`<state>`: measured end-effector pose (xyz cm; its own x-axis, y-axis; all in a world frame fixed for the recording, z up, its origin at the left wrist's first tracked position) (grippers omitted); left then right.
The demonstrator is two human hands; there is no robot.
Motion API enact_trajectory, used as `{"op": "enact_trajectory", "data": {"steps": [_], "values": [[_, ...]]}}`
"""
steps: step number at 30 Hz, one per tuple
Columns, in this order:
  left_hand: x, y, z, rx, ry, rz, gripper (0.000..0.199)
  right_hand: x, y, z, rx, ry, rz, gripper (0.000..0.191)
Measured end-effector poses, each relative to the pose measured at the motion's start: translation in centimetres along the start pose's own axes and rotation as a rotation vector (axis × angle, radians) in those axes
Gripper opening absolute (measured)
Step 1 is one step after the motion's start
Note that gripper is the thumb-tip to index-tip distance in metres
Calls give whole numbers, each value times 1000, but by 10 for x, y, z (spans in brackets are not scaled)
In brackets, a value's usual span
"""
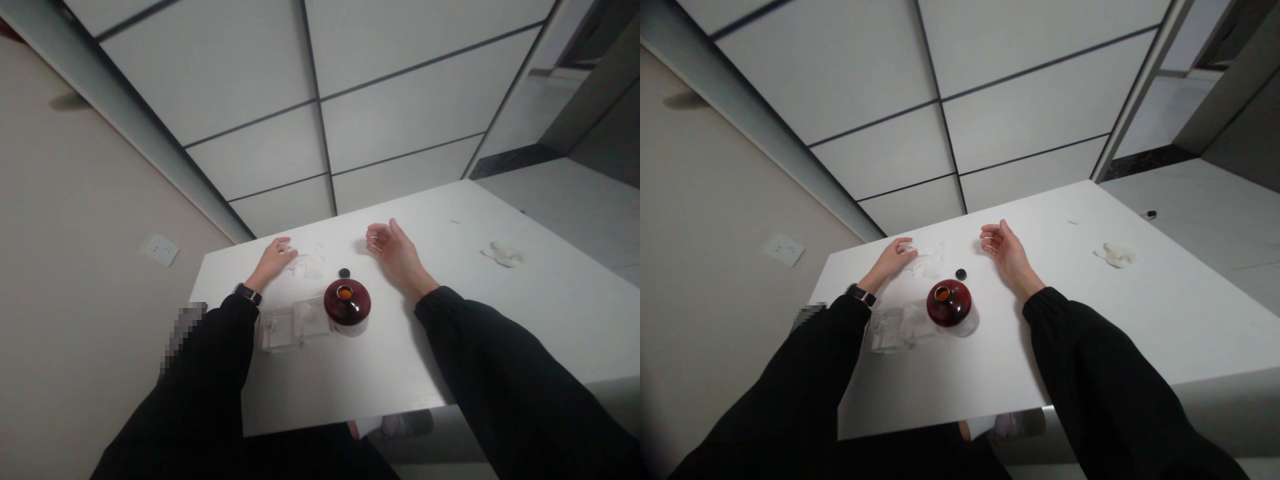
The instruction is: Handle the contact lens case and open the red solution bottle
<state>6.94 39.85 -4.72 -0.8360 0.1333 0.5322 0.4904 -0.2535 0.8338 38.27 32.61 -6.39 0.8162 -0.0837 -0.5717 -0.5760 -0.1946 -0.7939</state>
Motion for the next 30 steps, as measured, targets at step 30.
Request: {"op": "enact_trajectory", "data": {"steps": [30], "values": [[-20,147,-147,-536,-449,325,23,0,2,1,0,0,6,57]]}}
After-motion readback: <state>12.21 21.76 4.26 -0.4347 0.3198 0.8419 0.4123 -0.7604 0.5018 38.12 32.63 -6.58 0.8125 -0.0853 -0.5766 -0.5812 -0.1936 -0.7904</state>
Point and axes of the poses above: each hand's wrist, its own z-axis towards the middle knuckle, its own x-axis out of the back of the hand, y = z × x, the point moved 7 cm from there along z, towards the middle knuckle, and after that the axes turned 15 degrees about -x, right-handed, at the moved point
